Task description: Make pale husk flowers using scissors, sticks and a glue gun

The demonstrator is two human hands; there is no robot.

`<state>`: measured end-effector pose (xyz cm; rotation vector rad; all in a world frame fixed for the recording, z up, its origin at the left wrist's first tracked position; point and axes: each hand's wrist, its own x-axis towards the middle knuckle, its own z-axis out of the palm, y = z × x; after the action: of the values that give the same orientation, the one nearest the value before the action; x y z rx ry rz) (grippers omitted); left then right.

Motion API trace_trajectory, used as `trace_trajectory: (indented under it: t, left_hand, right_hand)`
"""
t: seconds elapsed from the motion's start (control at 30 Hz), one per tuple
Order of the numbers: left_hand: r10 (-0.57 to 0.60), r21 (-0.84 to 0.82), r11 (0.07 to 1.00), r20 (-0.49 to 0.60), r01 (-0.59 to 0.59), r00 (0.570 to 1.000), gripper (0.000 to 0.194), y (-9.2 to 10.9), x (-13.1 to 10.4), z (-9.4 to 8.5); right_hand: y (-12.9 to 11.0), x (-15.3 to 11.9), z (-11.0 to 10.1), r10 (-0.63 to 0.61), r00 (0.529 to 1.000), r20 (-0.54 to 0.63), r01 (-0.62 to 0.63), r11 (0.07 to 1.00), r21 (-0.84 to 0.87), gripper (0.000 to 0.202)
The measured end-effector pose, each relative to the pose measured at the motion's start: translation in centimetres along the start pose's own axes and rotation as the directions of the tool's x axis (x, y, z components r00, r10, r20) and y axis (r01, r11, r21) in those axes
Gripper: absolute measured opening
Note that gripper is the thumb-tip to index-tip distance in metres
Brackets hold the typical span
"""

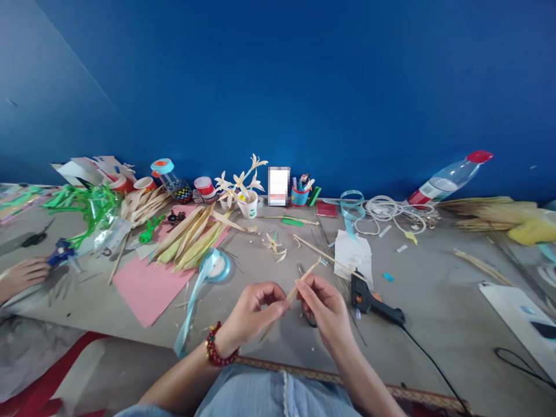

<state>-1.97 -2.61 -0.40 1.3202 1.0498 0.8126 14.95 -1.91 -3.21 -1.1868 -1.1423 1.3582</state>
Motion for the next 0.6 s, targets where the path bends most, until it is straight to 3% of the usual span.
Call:
trace_trajectory:
  t: [0.13,0.33,0.47,0.6]
  left_hand:
    - [-0.001,-0.019,1.0,-0.017,0.001,1.0,0.019,0.6,-0.1,0.1]
    - [-0.022,-0.029,0.999,-0.031,0.021,0.999,0.027,0.6,-0.2,0.1]
    - [0.04,0.005,0.999,-0.043,-0.039,0.998,0.028,0.4,-0.5,0.0]
    - [0.11,0.137,0.985,-0.045,-0.103,0.993,0.012,0.1,-0.7,0.2]
  right_hand:
    - [-0.3,-0.1,-0.4,-0.028,0.999,0.024,0.029,0.999,-0.016,0.037]
    - [-1.4,-0.6,-0.4,-0.024,0.978,0.208,0.041,0.996,-0.075,0.023]
    - [-1.5,-0.7,-0.2,-0.032,0.983,0.181,0.046,0.996,-0.071,0.019]
    - [-1.2,-0.8,-0.2,-0.039,0.988,0.152,0.052,0.996,-0.078,0.022]
